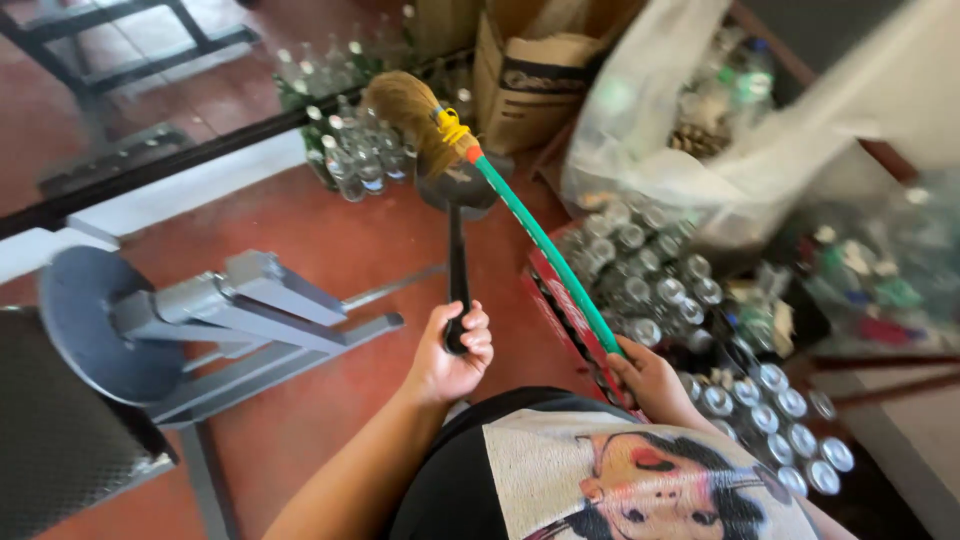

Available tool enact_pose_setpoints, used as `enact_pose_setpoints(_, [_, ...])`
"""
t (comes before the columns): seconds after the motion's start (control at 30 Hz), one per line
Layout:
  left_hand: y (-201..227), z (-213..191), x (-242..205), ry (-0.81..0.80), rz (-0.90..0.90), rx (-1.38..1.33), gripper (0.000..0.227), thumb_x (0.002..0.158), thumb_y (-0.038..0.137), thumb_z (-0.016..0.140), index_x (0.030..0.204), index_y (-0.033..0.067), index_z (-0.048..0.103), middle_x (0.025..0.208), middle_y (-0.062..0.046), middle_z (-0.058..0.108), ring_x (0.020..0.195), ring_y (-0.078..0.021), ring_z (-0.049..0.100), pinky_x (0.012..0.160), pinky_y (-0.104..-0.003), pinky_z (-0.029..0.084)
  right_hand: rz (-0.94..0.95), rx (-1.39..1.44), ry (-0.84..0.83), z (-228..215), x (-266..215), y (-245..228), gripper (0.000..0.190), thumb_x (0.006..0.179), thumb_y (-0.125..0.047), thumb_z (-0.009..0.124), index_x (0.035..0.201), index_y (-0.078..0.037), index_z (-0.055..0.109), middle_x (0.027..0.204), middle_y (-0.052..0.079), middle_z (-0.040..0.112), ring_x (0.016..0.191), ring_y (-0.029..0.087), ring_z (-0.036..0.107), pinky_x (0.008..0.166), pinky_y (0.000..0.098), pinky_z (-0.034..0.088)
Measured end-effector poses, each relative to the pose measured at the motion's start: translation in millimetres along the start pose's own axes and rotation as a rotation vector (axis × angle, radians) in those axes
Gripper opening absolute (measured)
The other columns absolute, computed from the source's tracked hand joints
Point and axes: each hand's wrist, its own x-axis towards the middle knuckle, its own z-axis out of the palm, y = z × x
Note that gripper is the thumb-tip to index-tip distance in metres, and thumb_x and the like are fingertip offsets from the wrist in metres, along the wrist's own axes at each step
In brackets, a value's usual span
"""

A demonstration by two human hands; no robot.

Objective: The person sweeps the floor of a room using a broom and dustpan. They move around various items, including stacked crates of bottles and gym equipment, to clean different areas of the red floor.

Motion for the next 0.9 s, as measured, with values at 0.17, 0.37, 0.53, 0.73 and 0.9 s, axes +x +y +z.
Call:
enact_pose_setpoints(0.17, [60.3, -4.1, 3.8, 0.0, 0.028, 0.01, 0.022, 0.099, 0.027, 0.058, 0.114, 0.0119, 0.059, 0.084, 0.004, 0.045, 0.066, -0.0084, 0.051, 0.063, -0.023, 0.047, 0.026, -0.111, -0.05, 49.0, 45.5, -60.6, 0.042, 0.096, -0.029, 0.064, 0.134, -0.01, 0.066, 0.058, 0.015, 0.069, 0.039, 0.026, 0.067, 0.037, 0.0368, 0.054])
enact_pose_setpoints(0.37, [109.5, -14.1, -5.0, -0.024, 0.094, -0.032, 0.021, 0.098, 0.028, 0.057, 0.112, 0.0124, 0.057, 0.085, 0.005, 0.045, 0.067, -0.0073, 0.05, 0.064, -0.023, 0.047, 0.03, -0.091, -0.12, 82.4, 88.9, -128.7, 0.035, 0.096, -0.024, 0.062, 0.124, -0.004, 0.07, 0.049, 0.013, 0.059, 0.035, 0.025, 0.058, 0.036, 0.0349, 0.048])
enact_pose_setpoints(0.53, [132.3, -14.8, -3.0, -0.042, 0.169, -0.079, 0.019, 0.098, 0.028, 0.058, 0.109, 0.0134, 0.054, 0.086, 0.006, 0.045, 0.069, -0.0067, 0.05, 0.065, -0.022, 0.047, -0.015, -0.081, -0.225, 111.2, 120.8, -182.7, 0.032, 0.093, -0.025, 0.068, 0.119, -0.007, 0.072, 0.042, 0.011, 0.054, 0.031, 0.022, 0.053, 0.034, 0.0339, 0.045])
enact_pose_setpoints(0.73, [161.9, -10.7, 11.3, 0.052, 0.288, -0.209, 0.021, 0.095, 0.026, 0.059, 0.11, 0.012, 0.053, 0.085, 0.007, 0.044, 0.067, -0.0045, 0.05, 0.061, -0.02, 0.044, -0.074, -0.142, -0.389, 128.8, 200.3, -204.4, 0.041, 0.093, -0.018, 0.065, 0.131, -0.002, 0.065, 0.053, 0.013, 0.059, 0.034, 0.021, 0.057, 0.033, 0.0329, 0.044])
enact_pose_setpoints(0.9, [194.4, -8.6, 47.5, 0.1, 0.439, -0.259, 0.023, 0.094, 0.027, 0.06, 0.109, 0.0121, 0.051, 0.085, 0.007, 0.046, 0.066, -0.0043, 0.051, 0.059, -0.02, 0.044, -0.104, -0.115, -0.587, 149.9, 302.1, -221.1, 0.053, 0.092, -0.018, 0.069, 0.14, 0.002, 0.056, 0.057, 0.015, 0.06, 0.039, 0.023, 0.06, 0.037, 0.0313, 0.045])
